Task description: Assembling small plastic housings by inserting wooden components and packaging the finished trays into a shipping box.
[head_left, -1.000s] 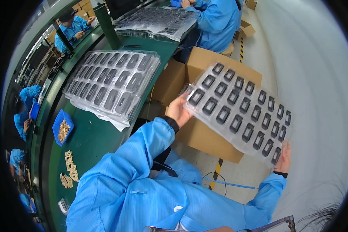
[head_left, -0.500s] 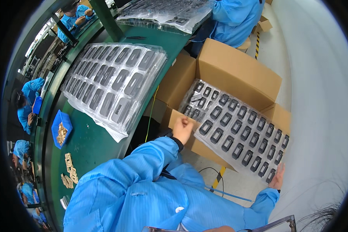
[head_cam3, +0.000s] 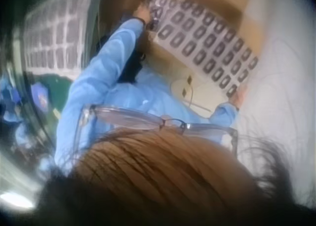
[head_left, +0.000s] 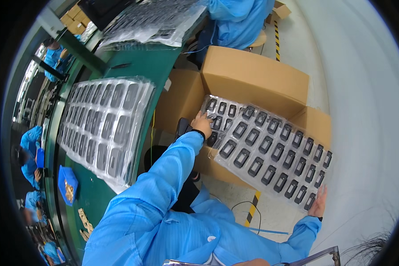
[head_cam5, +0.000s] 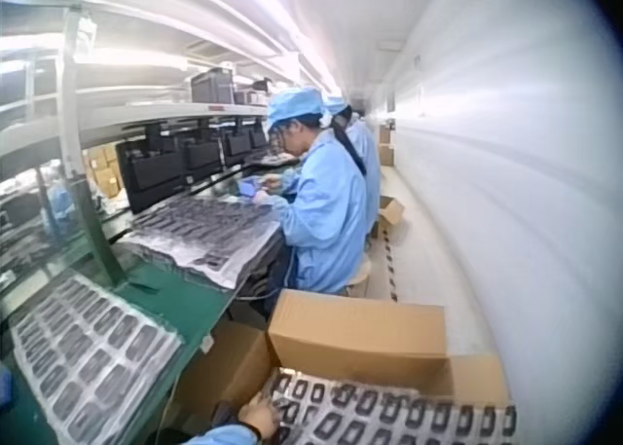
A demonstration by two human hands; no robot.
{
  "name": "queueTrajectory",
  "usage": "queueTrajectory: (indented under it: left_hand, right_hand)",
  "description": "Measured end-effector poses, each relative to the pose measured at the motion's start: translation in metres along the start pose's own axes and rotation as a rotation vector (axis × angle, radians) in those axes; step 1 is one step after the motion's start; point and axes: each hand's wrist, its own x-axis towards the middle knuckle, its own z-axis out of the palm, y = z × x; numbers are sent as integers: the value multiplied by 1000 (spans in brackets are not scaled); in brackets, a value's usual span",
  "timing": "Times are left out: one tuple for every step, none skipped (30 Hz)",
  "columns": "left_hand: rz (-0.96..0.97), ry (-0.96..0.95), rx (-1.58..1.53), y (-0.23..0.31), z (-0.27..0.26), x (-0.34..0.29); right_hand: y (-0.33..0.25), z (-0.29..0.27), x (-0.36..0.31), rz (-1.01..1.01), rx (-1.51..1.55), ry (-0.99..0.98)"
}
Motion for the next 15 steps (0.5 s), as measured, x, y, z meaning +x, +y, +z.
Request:
queueTrajectory:
  left_hand:
    - [13, -7, 0, 7, 1, 11]
    - [-30, -82, 55, 14, 0, 26]
    - [-70, -158, 110, 23, -6, 40]
    - [-12, -177, 158, 26, -8, 59]
    - [40, -159, 150, 29, -3, 67]
    - [93, -142, 140, 31, 2, 73]
    - [85, -103, 107, 19, 28, 87]
    - [52, -55, 80, -16, 70, 102]
    - [-81, 51, 26, -87, 110, 108]
    - [-2, -183, 56, -30, 122, 101]
    - [-97, -192, 7, -62, 139, 101]
    - [-214, -199, -35, -106, 152, 98]
    - [-179, -234, -52, -79, 150, 95]
    - [-19, -317, -3, -32, 129, 88]
    - [97, -371, 61, -17, 104, 80]
  right_hand:
    - [-2, 3, -1, 15, -12, 14]
    - [-3, 5, -2, 11, -15, 28]
    - [-6, 7, -4, 20, -5, 10]
    - [-10, 8, -6, 29, 4, -11]
    - [-13, 7, -10, 25, -4, 5]
    - [-16, 3, -18, 13, -27, 24]
    - [-14, 3, -20, -1, -39, 32]
    - [-8, 10, -15, 1, -27, 14]
    - [10, 27, 1, 31, -56, -2]
    - [-12, 7, -22, 14, -186, 121]
    - [-8, 17, -16, 35, -162, 96]
    - [4, 29, -6, 58, -140, 63]
    - [-6, 22, -16, 43, -181, 105]
    - [-22, 11, -31, 21, -231, 164]
    - [-25, 8, -35, 25, -244, 178]
